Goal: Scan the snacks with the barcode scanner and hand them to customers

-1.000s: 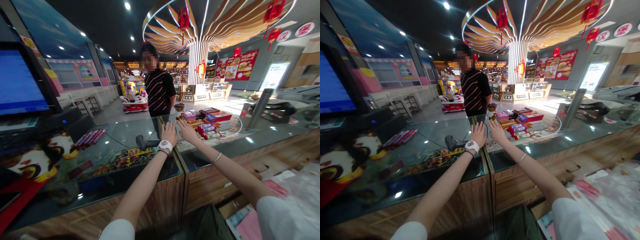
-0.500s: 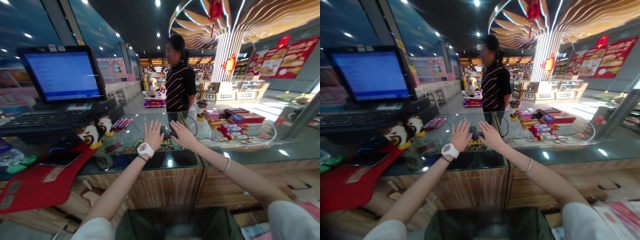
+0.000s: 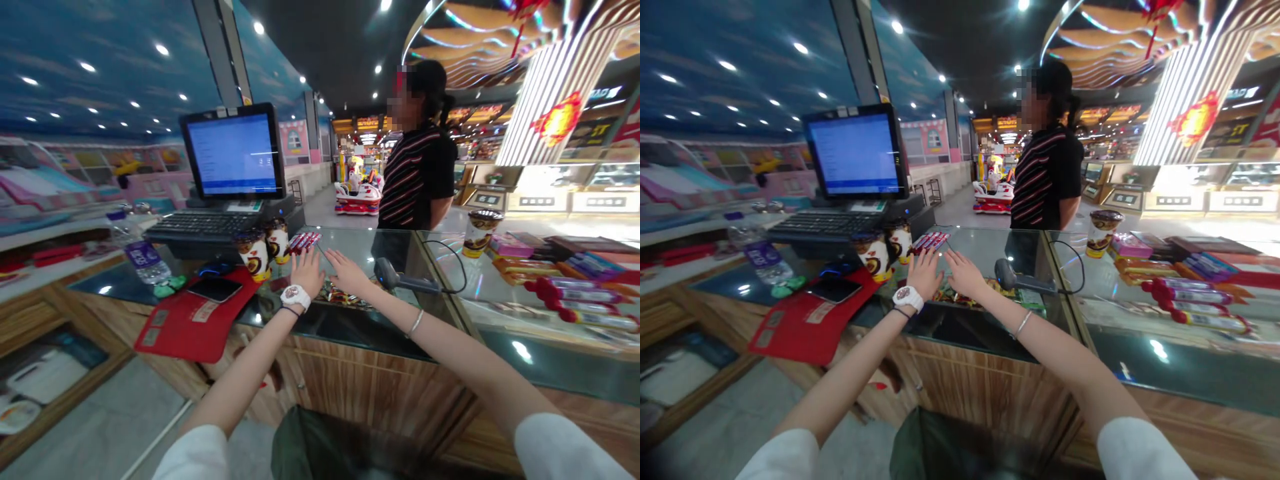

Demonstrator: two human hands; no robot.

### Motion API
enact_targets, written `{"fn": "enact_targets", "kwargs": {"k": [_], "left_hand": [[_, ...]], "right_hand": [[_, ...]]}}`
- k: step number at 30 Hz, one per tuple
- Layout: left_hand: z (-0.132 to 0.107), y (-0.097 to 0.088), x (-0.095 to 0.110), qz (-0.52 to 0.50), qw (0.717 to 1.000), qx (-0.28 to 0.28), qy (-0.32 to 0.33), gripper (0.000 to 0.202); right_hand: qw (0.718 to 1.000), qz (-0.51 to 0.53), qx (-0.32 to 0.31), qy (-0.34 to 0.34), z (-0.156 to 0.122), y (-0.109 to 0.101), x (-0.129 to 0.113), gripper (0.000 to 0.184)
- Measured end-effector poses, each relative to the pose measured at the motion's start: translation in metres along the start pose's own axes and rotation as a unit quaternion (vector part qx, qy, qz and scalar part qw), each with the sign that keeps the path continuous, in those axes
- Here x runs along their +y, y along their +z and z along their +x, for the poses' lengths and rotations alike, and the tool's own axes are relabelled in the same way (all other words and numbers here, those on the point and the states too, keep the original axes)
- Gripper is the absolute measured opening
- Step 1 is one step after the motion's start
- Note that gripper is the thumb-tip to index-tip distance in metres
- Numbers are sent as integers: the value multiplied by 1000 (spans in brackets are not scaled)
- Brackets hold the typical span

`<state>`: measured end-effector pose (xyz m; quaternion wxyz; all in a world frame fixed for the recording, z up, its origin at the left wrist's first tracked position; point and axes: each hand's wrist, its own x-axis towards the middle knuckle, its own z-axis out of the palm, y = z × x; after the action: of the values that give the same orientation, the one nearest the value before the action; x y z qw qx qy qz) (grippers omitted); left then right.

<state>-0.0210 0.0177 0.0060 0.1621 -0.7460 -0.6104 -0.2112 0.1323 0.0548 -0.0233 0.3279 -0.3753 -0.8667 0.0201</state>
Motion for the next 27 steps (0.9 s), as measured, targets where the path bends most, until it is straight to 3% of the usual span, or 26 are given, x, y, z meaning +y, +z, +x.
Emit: {"fn": "enact_targets", "kwargs": {"k": [5, 9, 14, 20, 27], "left_hand": [[-3, 11, -35, -19, 996, 55, -73, 59], [0, 21, -55, -66, 987, 36, -143, 67], [21, 38, -70, -176, 951, 45, -249, 72], [37, 52, -85, -254, 912, 97, -307, 76], [39, 64, -99, -285, 879, 61, -378, 76]], "right_hand": [[992, 120, 22, 13, 47, 48, 0, 76], [971, 232, 40, 45, 81, 89, -8, 77], [930, 337, 78, 120, 110, 128, -15, 73], [907, 379, 118, 142, 133, 149, -12, 75], [915, 377, 90, 108, 149, 155, -13, 83]]}}
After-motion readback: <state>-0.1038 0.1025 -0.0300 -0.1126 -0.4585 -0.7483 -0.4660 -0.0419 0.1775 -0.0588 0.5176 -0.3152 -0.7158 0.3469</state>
